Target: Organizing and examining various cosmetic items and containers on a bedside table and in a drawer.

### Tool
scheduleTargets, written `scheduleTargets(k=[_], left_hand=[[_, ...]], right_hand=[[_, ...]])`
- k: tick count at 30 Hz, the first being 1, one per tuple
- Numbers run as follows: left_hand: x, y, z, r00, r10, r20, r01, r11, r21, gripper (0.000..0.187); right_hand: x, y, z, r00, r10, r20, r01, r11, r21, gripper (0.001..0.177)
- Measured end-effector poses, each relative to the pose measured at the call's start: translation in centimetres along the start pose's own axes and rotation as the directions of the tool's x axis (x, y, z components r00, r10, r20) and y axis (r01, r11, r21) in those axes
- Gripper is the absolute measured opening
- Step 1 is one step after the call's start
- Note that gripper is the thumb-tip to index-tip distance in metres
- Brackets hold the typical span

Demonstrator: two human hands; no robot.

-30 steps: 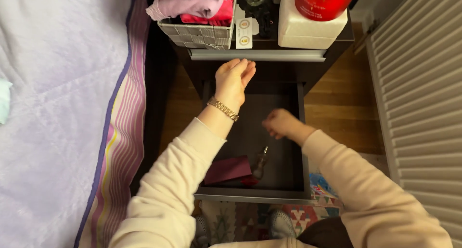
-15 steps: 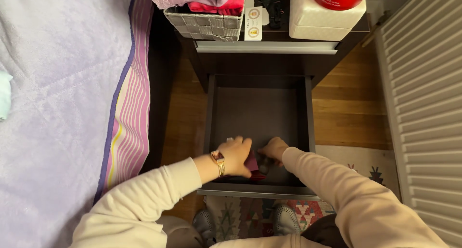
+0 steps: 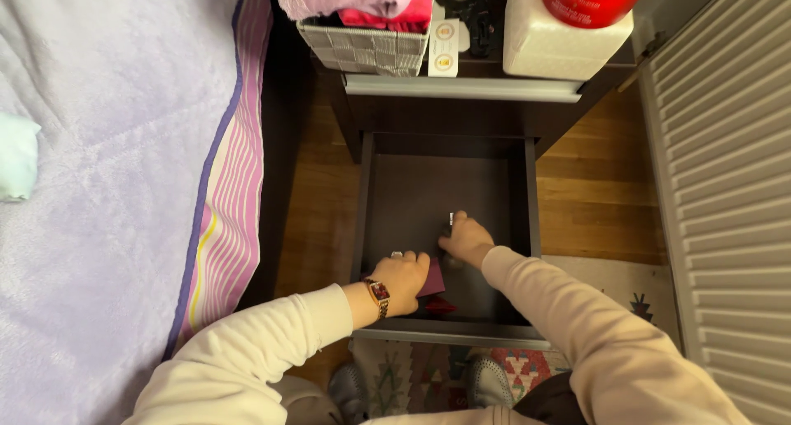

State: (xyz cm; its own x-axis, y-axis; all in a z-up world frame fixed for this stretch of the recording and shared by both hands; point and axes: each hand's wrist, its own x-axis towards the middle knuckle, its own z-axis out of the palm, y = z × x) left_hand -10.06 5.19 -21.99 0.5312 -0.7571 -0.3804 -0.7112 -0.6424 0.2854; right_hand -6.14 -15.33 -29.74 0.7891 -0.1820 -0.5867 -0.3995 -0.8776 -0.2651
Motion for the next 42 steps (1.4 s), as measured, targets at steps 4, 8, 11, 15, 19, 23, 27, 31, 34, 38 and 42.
scheduleTargets(k=[4, 8, 11, 15, 19, 23, 27, 31, 34, 38, 42], left_hand=[[0.9, -0.7, 0.2, 0.997, -0.020, -0.072, 0.022, 0.999, 0.023, 0.055], [1.4, -1.1, -0.3, 0.996, -0.026, -0.090, 0.028, 0.999, 0.022, 0.056], [3.4, -2.6, 2.6, 0.973, -0.004, -0.230, 0.028, 0.995, 0.100, 0.059], [4.2, -3.1, 2.2, 0.975, -0.021, -0.223, 0.041, 0.995, 0.086, 0.055], [5.1, -3.8, 2.4, 0.971, -0.004, -0.241, 0.029, 0.994, 0.101, 0.065], [5.7, -4.5, 2.5, 0.960, 0.001, -0.281, 0.026, 0.995, 0.092, 0.078], [5.9, -4.7, 2.6, 0.962, -0.014, -0.271, 0.036, 0.997, 0.075, 0.088], [5.2, -4.2, 1.5, 0.978, -0.014, -0.210, 0.039, 0.993, 0.112, 0.107], [4.6, -3.3, -0.6, 0.986, 0.006, -0.167, 0.021, 0.987, 0.160, 0.123], [3.0, -0.3, -5.4, 0.985, 0.032, -0.170, -0.013, 0.994, 0.111, 0.120], [1.9, 2.4, -11.2, 0.960, 0.047, -0.275, -0.047, 0.999, 0.006, 0.103]], right_hand=[[0.9, -0.4, -1.5, 0.992, -0.080, -0.099, 0.085, 0.995, 0.047, 0.061], [1.1, -0.4, -2.4, 0.988, -0.094, -0.124, 0.100, 0.994, 0.049, 0.060], [1.2, 0.2, -1.2, 0.994, -0.011, -0.104, 0.018, 0.998, 0.067, 0.056], [1.5, 0.7, -0.2, 0.998, 0.004, -0.067, -0.003, 1.000, 0.013, 0.058], [1.0, 0.1, -1.1, 0.999, 0.008, -0.052, -0.005, 0.998, 0.062, 0.053], [0.2, -0.3, -2.5, 0.987, -0.092, -0.128, 0.106, 0.989, 0.102, 0.049], [-3.4, -2.2, -6.9, 0.982, -0.121, -0.143, 0.136, 0.986, 0.096, 0.056], [-7.6, -2.7, -12.1, 0.934, -0.262, -0.244, 0.287, 0.955, 0.075, 0.045], [-11.5, -2.7, -16.9, 0.856, -0.341, -0.389, 0.421, 0.897, 0.139, 0.042], [-17.3, -2.1, -23.2, 0.680, -0.333, -0.654, 0.609, 0.753, 0.250, 0.042], [-22.5, -1.7, -30.0, 0.540, -0.335, -0.772, 0.714, 0.668, 0.210, 0.037]])
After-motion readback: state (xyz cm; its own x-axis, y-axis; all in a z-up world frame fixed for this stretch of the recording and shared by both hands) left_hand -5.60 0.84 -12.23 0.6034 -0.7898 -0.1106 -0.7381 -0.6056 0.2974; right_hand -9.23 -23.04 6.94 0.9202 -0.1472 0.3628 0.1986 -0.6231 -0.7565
